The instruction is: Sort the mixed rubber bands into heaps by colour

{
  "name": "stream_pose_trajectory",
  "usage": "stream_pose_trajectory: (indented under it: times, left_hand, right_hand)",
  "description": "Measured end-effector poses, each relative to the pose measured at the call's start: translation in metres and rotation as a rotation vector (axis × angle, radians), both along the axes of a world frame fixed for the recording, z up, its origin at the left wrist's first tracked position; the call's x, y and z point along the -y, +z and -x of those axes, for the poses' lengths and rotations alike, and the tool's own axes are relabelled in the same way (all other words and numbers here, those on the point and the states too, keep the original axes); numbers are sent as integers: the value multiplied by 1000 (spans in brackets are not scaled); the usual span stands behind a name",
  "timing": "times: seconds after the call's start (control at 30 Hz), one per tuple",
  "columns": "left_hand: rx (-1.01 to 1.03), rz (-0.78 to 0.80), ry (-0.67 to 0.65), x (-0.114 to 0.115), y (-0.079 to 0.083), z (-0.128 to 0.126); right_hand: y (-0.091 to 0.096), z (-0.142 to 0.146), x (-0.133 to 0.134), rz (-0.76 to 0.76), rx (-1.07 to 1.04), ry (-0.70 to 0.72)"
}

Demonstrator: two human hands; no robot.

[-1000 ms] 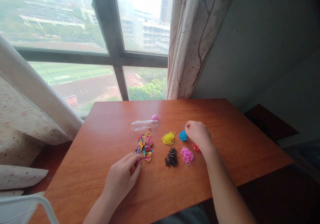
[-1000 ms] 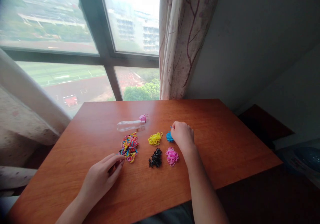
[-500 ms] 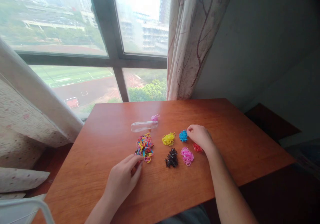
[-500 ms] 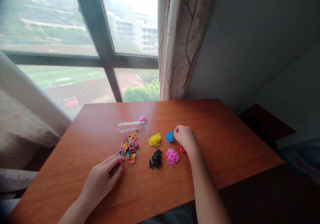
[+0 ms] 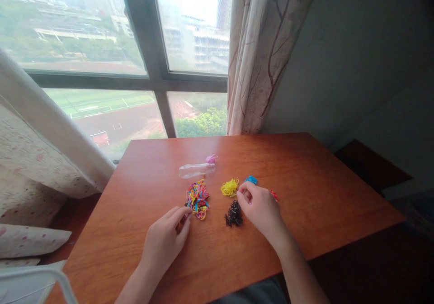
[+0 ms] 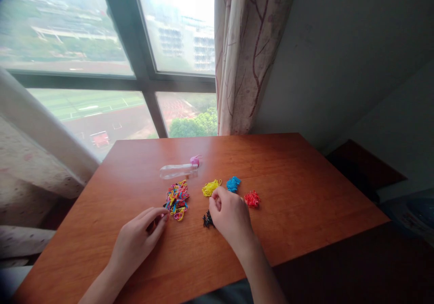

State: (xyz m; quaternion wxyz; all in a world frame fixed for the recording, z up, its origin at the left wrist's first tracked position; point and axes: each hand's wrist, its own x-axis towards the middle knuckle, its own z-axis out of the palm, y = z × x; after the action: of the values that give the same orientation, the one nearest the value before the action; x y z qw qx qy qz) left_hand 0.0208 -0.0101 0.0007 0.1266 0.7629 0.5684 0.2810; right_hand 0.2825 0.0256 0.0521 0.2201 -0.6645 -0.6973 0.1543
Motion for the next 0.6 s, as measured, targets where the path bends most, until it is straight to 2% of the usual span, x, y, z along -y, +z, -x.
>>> stream_pose_trajectory:
  times: [0.13, 0.27, 0.4, 0.6]
  left_hand:
    - [18, 13, 41, 0, -1, 0]
    - [7, 23, -35, 1, 0, -3]
    - [-67, 23, -73, 1, -1, -6]
    - [-137, -2, -81, -1, -4, -10]
  right_hand:
    - [-14, 36, 35, -11, -86, 98]
    - [-29, 60, 58, 10, -85, 145]
    - [-44, 69, 70, 7, -83, 213]
    - [-60, 70, 77, -76, -98, 245]
